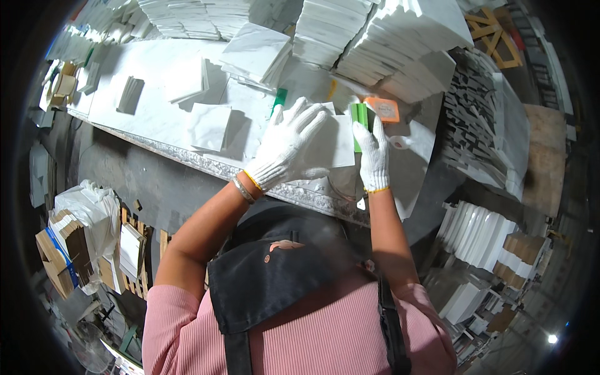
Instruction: The person picks white rectangular tiles from a stack, rubs their edges with a green sanding block, and places them back on the table. The person repeats this process for multiple tiles.
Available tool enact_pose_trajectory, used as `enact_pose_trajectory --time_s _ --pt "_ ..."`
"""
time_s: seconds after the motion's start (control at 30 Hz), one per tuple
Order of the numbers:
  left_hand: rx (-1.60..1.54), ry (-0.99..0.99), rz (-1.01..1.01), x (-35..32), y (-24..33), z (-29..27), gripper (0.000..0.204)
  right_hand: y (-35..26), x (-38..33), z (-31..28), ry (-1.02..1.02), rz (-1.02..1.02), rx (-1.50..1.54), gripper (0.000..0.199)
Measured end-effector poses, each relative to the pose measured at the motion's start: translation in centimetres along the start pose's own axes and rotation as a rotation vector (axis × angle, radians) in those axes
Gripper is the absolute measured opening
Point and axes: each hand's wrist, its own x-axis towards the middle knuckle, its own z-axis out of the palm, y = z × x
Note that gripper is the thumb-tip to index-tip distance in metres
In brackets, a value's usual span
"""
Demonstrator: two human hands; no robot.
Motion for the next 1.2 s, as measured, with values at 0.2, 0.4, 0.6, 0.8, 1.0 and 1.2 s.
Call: enact_pose_trajectory --time_s 0.2,0.4,0.6,0.8,1.0,1.2 --pt "-0.010 -0.026 -0.017 -0.1 0.1 -0.2 0.100 -0.3 -6.3 -2.0 0.025 -0.252 -0.530 0.055" --pt "0.023 -0.048 0.001 0.1 -0.1 0.2 0.097 -1.6 0.7 0.6 0.016 -0.261 -0.419 0.055" --pt "-0.007 -0.042 -0.022 0.0 0.0 -0.4 0.096 -0.8 -5.6 -1.6 -0.017 -0.262 -0.551 0.058" --pt "0.010 -0.047 0.007 0.0 -0.4 0.4 0.099 -0.6 -1.0 0.3 0.044 -0.325 -0.513 0.055" --pt "-0.035 -0.054 -0.007 -0.1 0.0 -0.4 0.097 -0.2 -2.5 -0.9 -0.004 -0.349 -0.548 0.055" --pt "0.064 -0.071 0.007 0.0 -0.3 0.1 0.090 -1.6 -4.2 -0.4 0.024 -0.262 -0.530 0.058"
